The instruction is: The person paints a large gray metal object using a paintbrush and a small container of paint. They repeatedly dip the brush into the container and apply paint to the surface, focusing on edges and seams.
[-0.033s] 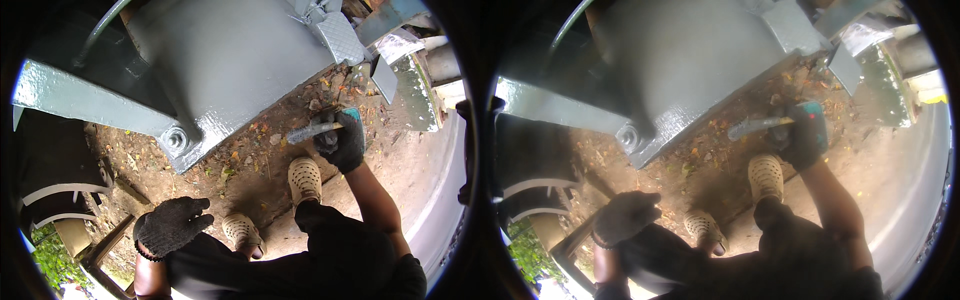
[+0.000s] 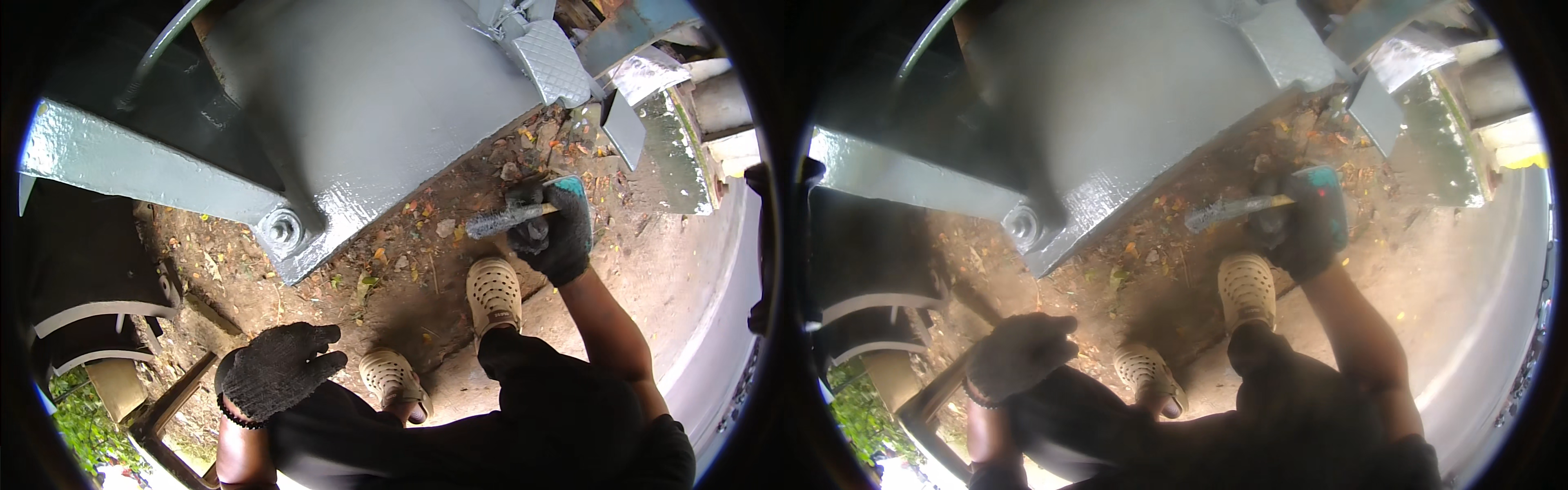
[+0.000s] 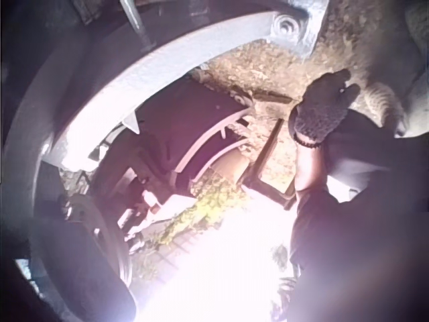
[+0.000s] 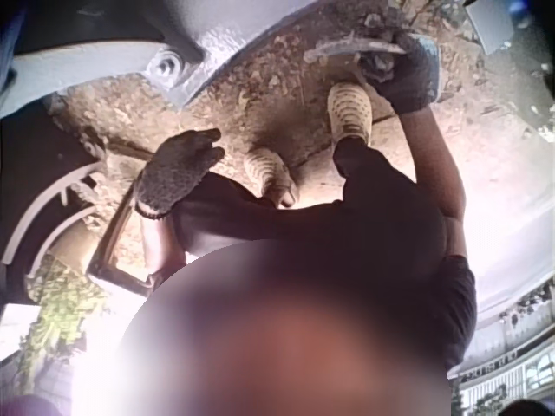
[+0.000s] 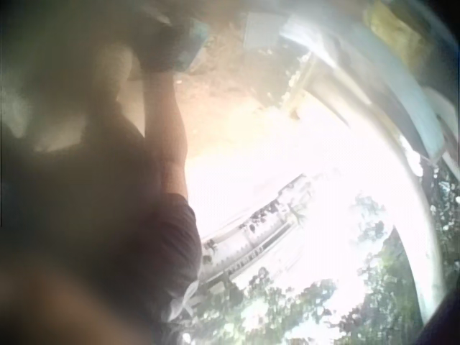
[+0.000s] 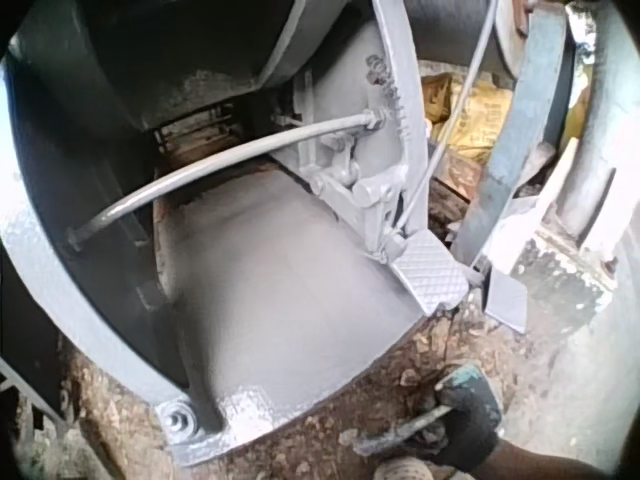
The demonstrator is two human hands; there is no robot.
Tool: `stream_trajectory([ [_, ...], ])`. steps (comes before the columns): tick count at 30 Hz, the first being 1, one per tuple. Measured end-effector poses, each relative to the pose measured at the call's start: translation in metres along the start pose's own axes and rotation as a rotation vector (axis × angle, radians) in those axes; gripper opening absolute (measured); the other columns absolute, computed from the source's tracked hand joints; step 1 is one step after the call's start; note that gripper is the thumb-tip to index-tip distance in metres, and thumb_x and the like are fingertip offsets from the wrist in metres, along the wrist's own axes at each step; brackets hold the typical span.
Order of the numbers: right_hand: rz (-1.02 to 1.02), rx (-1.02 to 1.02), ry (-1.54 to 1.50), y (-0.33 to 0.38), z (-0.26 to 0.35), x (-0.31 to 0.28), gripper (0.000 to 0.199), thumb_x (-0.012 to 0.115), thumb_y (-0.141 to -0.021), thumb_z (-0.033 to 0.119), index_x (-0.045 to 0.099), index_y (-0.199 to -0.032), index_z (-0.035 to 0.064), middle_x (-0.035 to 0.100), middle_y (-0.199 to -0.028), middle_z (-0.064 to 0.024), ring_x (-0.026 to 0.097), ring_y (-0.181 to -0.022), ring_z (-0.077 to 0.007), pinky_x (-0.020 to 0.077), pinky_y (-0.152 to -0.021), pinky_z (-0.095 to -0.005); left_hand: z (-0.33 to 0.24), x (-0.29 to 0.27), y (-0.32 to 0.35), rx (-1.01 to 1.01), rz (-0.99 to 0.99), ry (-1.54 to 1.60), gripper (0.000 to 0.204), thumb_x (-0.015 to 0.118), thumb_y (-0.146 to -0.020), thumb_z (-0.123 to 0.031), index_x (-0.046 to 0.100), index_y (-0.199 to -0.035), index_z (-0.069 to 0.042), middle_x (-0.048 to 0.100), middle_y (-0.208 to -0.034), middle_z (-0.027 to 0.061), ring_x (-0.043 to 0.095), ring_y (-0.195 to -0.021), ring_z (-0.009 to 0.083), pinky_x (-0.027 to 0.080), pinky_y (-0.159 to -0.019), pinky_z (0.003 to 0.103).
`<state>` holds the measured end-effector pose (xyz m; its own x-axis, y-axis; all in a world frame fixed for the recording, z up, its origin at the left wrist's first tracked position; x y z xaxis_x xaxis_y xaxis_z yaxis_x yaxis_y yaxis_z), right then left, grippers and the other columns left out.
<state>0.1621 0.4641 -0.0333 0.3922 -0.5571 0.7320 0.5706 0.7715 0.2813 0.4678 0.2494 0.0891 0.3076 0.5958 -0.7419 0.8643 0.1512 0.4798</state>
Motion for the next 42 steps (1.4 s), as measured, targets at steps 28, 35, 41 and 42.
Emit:
stream_trajectory([
  [28,-0.478,-0.143,1.04,0.039,0.023,-0.067,0.041,0.098,-0.066,0.008,0.067,-0.093,0.0081,0.068,-0.104,-0.0066,0.069,-0.095,-0.0222,0.0565,-0.083,-0.0345,-0.014,0.006,-0.05,0.243,0.106,0.025,0.041,0.064,-0.103,-0.042,0.074,-0.126,-0.01,0.074,-0.126,0.0146,0.071,-0.11,0.0355,0.058,-0.094,0.046],
  [35,-0.115,-0.569,1.363,0.031,0.05,-0.017,0.037,0.063,-0.099,0.045,0.064,-0.097,0.0089,0.052,-0.06,-0.0018,0.047,-0.043,-0.0158,0.04,-0.042,-0.0313,-0.014,0.015,-0.057,0.212,0.137,-0.066,0.045,0.064,-0.103,-0.046,0.074,-0.124,-0.008,0.074,-0.124,0.0151,0.07,-0.113,0.036,0.057,-0.097,0.047],
  [41,-0.11,-0.206,0.228,0.031,0.051,-0.013,0.028,0.088,-0.079,0.01,0.068,-0.099,0.0067,0.061,-0.099,-0.0082,0.064,-0.091,-0.0223,0.0569,-0.077,-0.0368,-0.009,0.02,-0.069,0.047,0.247,0.002,0.047,0.064,-0.103,-0.046,0.073,-0.127,-0.007,0.074,-0.12,0.0186,0.069,-0.114,0.0378,0.055,-0.098,0.047],
  [42,-0.131,0.05,-0.295,0.035,0.039,-0.017,0.028,0.086,-0.082,0.011,0.068,-0.103,0.0066,0.062,-0.096,-0.0077,0.064,-0.088,-0.0221,0.0572,-0.076,-0.0366,-0.012,0.019,-0.072,0.044,0.234,0.018,0.049,0.064,-0.103,-0.046,0.071,-0.13,-0.007,0.074,-0.121,0.0192,0.069,-0.115,0.0381,0.055,-0.099,0.047],
])
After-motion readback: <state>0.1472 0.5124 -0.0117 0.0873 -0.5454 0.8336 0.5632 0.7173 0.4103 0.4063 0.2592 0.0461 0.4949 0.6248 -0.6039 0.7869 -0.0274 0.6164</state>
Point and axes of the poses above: each hand's wrist, its own y-axis away from the middle knuckle, its own x-axis out of the palm, z = x × y, the point moved 6 cm from there along -y, towards the middle knuckle
